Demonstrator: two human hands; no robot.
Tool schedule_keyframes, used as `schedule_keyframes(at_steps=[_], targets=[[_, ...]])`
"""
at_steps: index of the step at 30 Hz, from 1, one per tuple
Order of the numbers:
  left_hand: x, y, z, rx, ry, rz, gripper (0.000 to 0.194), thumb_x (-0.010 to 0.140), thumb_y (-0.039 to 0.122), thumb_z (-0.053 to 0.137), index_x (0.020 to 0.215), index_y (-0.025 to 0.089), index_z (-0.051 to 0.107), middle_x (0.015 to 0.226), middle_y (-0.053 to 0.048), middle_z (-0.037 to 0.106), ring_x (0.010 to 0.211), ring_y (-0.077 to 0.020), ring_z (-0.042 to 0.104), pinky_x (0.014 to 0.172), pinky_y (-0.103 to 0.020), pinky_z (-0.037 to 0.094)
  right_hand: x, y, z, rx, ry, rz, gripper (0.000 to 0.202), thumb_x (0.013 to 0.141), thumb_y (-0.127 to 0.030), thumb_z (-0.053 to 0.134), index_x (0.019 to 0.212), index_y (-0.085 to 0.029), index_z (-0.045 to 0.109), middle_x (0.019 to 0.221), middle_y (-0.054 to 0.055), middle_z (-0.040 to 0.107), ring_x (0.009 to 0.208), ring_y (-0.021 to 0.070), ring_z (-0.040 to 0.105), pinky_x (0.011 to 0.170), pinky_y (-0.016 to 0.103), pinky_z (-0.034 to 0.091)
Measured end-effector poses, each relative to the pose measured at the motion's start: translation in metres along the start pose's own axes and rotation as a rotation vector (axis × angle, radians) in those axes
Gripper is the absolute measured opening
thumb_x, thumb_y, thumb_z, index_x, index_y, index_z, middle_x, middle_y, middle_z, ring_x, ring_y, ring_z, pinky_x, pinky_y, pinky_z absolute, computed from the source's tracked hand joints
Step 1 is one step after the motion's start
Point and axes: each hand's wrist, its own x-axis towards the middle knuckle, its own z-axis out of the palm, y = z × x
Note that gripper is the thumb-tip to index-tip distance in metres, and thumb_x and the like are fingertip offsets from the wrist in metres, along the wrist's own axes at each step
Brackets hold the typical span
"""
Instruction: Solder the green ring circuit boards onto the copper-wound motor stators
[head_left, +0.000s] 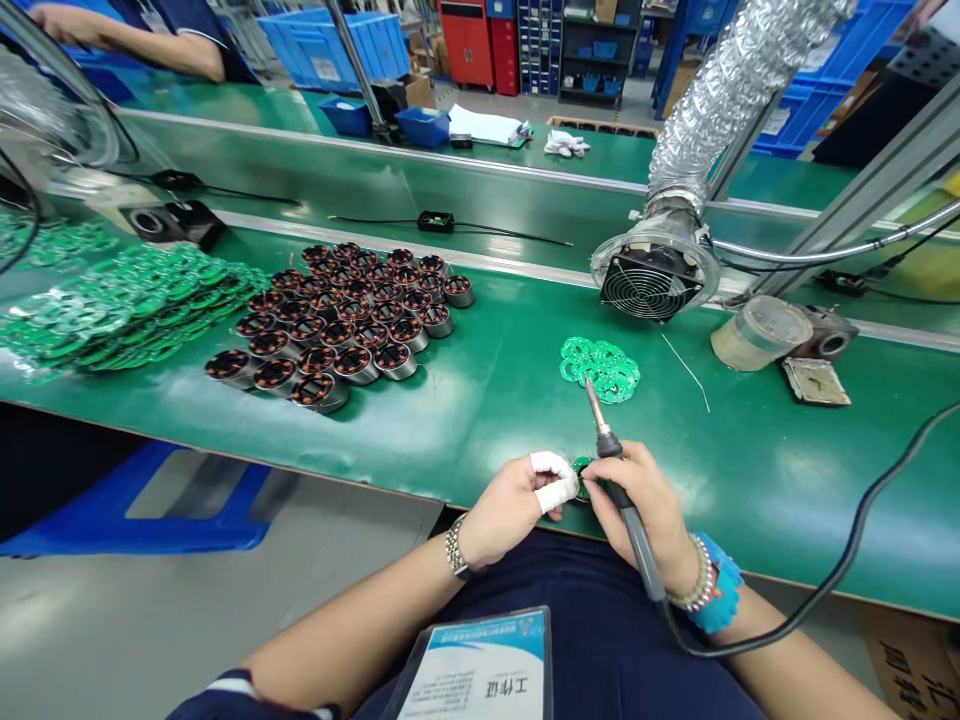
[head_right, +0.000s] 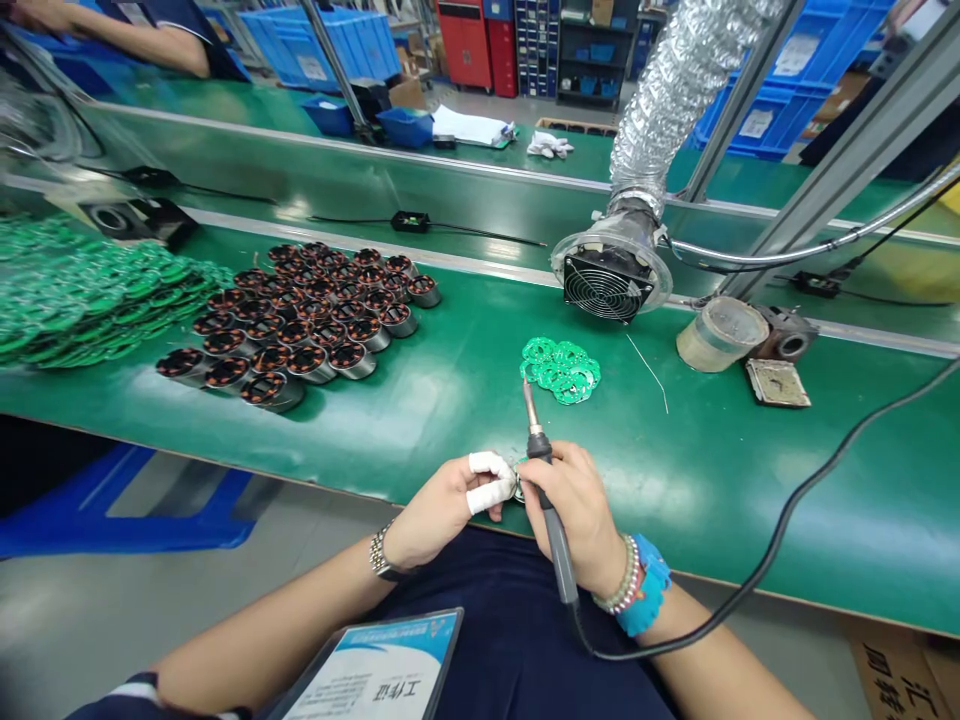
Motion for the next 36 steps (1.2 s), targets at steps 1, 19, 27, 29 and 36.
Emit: schedule_keyframes(at_steps=[1, 19, 27, 29, 36], targets=[[0.0, -0.001, 0.0, -0.003, 0.001, 0.002, 0.018, 0.07, 0.03, 0.065, 0.07, 0.014, 0.056, 0.065, 0.003, 0.051, 0.055, -0.0079, 0.046, 0.055, -0.021, 0.042, 0.0, 0.0, 0.001, -0.009, -0.003, -0.019, 0.027, 0.078, -0.006, 0.052, 0.1, -0.021, 0.056, 0.085, 0.006, 0.062, 0.085, 0.0202, 0.057, 0.073, 0.036, 0.05], [-0.002, -0.01, -0.009, 0.128, 0.019, -0.011, 0.016, 0.074, 0.029, 0.058, 0.074, 0.014, 0.052, 0.068, -0.001, 0.055, 0.063, -0.0115, 0.055, 0.059, -0.024, 0.047, -0.008, -0.011, -0.04, 0.12, -0.033, 0.041, 0.029, 0.078, -0.007, 0.056, 0.105, -0.018, 0.06, 0.069, 0.003, 0.061, 0.063, 0.0146, 0.055, 0.057, 0.028, 0.047], [-0.002, -0.015, -0.01, 0.198, 0.024, 0.029, 0.012, 0.076, 0.026, 0.055, 0.074, 0.014, 0.052, 0.068, -0.001, 0.054, 0.061, -0.0119, 0.055, 0.058, -0.024, 0.047, -0.015, -0.016, -0.054, 0.263, -0.117, 0.082, 0.029, 0.074, -0.001, 0.054, 0.097, -0.015, 0.063, 0.068, 0.005, 0.061, 0.061, 0.0139, 0.053, 0.054, 0.028, 0.046], [-0.002, -0.015, -0.01, 0.194, 0.025, 0.034, 0.011, 0.075, 0.025, 0.055, 0.073, 0.015, 0.052, 0.068, 0.0, 0.053, 0.061, -0.0118, 0.055, 0.058, -0.024, 0.048, -0.016, -0.016, -0.052, 0.266, -0.123, 0.096, 0.028, 0.074, -0.001, 0.054, 0.097, -0.014, 0.064, 0.069, 0.005, 0.061, 0.062, 0.0141, 0.053, 0.055, 0.028, 0.046], [-0.002, -0.015, -0.01, 0.196, 0.018, 0.046, 0.008, 0.075, 0.022, 0.055, 0.072, 0.015, 0.052, 0.068, 0.0, 0.053, 0.061, -0.0114, 0.055, 0.058, -0.023, 0.048, -0.016, -0.015, -0.049, 0.272, -0.148, 0.12, 0.027, 0.075, -0.002, 0.054, 0.097, -0.013, 0.065, 0.068, 0.005, 0.061, 0.061, 0.0138, 0.052, 0.054, 0.028, 0.045]])
